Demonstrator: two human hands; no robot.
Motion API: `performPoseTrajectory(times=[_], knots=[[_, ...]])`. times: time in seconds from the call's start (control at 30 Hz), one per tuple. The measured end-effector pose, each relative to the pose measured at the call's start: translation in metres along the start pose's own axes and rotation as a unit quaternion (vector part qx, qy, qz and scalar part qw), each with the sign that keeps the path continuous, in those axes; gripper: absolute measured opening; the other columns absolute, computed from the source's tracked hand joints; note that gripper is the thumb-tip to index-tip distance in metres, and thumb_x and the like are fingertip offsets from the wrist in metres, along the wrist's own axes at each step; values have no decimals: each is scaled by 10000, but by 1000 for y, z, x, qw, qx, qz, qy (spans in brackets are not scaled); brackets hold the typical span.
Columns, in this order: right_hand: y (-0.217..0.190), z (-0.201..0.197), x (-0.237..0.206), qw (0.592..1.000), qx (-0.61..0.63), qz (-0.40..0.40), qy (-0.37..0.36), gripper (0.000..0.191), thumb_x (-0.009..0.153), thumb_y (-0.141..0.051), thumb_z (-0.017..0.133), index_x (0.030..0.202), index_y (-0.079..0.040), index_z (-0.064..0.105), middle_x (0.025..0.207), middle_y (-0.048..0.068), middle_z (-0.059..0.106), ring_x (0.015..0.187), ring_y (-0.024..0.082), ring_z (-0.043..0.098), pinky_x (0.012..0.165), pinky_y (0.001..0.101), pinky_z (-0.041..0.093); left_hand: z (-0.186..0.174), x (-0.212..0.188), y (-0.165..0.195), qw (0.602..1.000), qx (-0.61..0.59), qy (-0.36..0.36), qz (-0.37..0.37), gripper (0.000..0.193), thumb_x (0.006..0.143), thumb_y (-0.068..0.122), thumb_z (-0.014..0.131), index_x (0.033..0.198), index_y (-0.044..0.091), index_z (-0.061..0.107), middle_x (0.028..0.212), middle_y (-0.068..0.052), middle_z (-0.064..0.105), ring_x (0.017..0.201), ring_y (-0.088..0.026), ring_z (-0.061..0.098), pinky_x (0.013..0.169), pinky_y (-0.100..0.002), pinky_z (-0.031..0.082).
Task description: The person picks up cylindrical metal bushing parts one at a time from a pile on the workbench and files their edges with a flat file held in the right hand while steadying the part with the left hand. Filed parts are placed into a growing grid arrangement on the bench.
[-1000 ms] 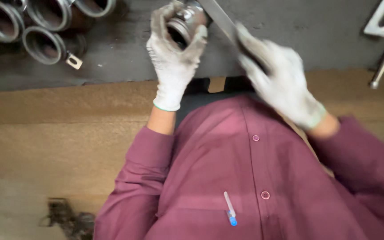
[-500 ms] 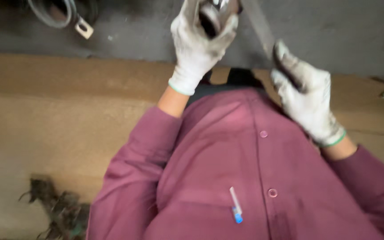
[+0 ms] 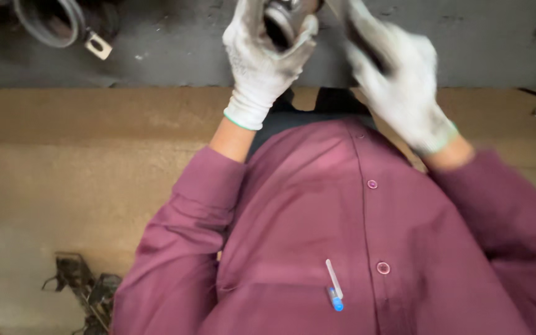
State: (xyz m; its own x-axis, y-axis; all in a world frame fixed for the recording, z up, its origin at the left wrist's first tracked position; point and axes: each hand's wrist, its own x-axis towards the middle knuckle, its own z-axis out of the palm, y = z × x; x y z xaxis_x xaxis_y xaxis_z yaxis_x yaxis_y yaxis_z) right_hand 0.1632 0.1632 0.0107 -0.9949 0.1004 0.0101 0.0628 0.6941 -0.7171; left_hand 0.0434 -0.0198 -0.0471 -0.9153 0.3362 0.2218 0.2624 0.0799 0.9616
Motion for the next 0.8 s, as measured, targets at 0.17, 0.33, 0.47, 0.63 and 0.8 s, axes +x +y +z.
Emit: performPoseTrajectory(times=[0.17, 0.33, 0.47, 0.63, 0.8], knots=[[36, 22, 12, 991, -61, -108, 41, 265, 1089, -80, 712, 1336, -30, 628, 1142, 200, 702, 1005, 383, 691, 901, 418, 547, 1, 3, 5, 997, 21, -20, -71, 382, 853, 50, 863, 1125, -34, 609, 884, -56, 702, 733, -150, 688, 674, -298, 573], [35, 0, -63, 999, -29, 23, 3, 460, 993, 6, 721, 1444, 35, 638, 985, 205, 691, 835, 326, 709, 828, 368, 582, -1, 6, -1, 999, -28, 21, -18, 376, 855, 7, 838, 1116, -22, 570, 834, -104, 650, 738, -224, 639, 728, -365, 555], [26, -10, -87, 994, 57, 85, 42, 387, 1009, 22, 673, 1389, 48, 603, 1076, 246, 701, 885, 322, 695, 832, 335, 561, 0, 3, -9, 996, 77, 27, -26, 523, 826, 97, 906, 1166, -45, 534, 839, -65, 654, 729, -148, 641, 716, -318, 570], [11, -5, -40, 1000, 4, 9, 18, 379, 1057, 0, 706, 1413, 77, 601, 1074, 246, 707, 916, 291, 743, 864, 301, 575, 1, -1, -11, 1000, -2, -2, -18, 454, 865, 80, 889, 1161, -7, 556, 921, -88, 692, 813, -181, 705, 784, -323, 599], [-19, -10, 20, 997, -56, -47, 28, 354, 1004, 27, 734, 1344, 78, 648, 935, 228, 681, 785, 361, 678, 729, 398, 538, 3, 1, -3, 1000, 20, -9, -7, 420, 902, 110, 877, 1171, 2, 573, 956, -102, 708, 800, -212, 731, 753, -313, 613]])
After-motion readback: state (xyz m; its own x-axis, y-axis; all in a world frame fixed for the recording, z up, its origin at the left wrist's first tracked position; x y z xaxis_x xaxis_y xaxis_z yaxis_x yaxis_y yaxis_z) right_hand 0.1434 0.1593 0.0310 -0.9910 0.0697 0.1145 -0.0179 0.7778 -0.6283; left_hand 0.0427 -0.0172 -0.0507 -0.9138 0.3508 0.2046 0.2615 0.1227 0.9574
